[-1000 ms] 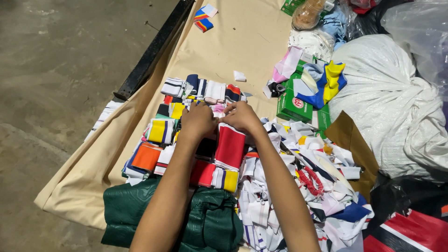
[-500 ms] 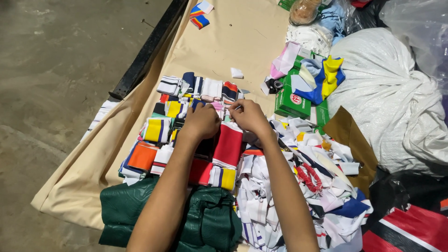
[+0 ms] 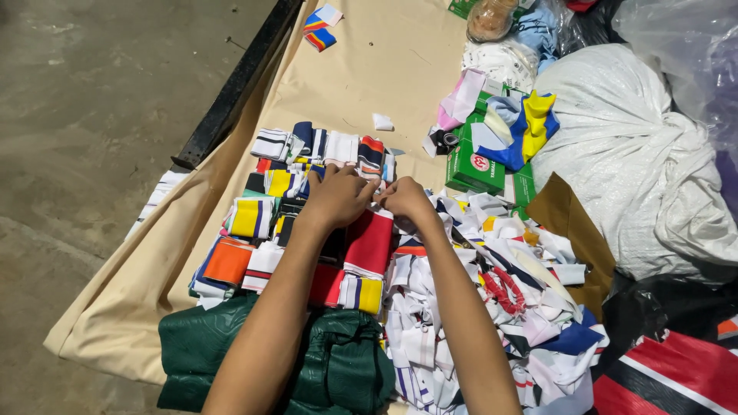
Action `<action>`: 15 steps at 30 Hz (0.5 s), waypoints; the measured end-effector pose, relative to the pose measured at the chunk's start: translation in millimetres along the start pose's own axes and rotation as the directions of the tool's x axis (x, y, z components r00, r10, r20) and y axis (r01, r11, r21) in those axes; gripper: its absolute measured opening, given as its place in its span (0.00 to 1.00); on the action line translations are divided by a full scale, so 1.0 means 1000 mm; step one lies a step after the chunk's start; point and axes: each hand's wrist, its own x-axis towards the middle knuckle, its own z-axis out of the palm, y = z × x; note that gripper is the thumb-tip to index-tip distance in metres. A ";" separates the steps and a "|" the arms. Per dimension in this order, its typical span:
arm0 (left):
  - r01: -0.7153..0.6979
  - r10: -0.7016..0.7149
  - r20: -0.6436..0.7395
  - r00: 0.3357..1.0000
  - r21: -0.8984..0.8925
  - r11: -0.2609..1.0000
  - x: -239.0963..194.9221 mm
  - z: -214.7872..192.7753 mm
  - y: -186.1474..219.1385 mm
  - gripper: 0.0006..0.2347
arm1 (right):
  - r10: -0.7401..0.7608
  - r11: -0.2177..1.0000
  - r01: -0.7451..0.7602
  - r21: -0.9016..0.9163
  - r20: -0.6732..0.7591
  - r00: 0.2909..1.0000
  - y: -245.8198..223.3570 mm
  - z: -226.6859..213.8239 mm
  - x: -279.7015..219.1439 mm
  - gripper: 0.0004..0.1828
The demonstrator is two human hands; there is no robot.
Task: The person is sorting through fabric scraps, trimming them with scissors, and folding them into organized stacks.
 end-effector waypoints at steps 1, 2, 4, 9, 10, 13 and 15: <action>0.000 0.000 0.002 1.000 0.000 1.000 0.004 0.003 -0.002 0.27 | 0.002 1.000 -0.002 0.001 0.001 1.000 0.002 0.001 0.002 0.15; -0.004 0.004 0.011 1.000 0.000 1.000 0.007 0.006 -0.003 0.28 | -0.001 1.000 0.001 -0.002 -0.001 1.000 0.004 0.002 0.003 0.14; -0.012 0.011 0.018 1.000 0.002 1.000 0.011 0.007 -0.004 0.30 | -0.005 1.000 0.005 -0.003 -0.006 1.000 0.012 0.004 0.011 0.14; -0.099 0.084 -0.103 0.991 -0.152 0.983 0.020 0.014 -0.016 0.22 | -0.113 0.870 0.065 0.488 0.070 0.991 -0.009 -0.029 -0.044 0.21; -0.098 0.083 -0.103 0.991 -0.155 0.983 0.027 0.018 -0.021 0.22 | -0.112 0.871 0.064 0.486 0.071 0.991 -0.006 -0.030 -0.042 0.21; -0.197 0.149 -0.163 0.975 -0.336 0.921 0.036 0.024 -0.025 0.20 | -0.196 0.666 0.161 0.728 -0.037 0.980 0.002 -0.028 -0.042 0.17; -0.181 0.104 -0.168 0.980 -0.552 0.814 0.029 0.016 -0.014 0.19 | -0.275 0.523 0.251 0.815 -0.117 0.954 0.001 -0.025 -0.044 0.14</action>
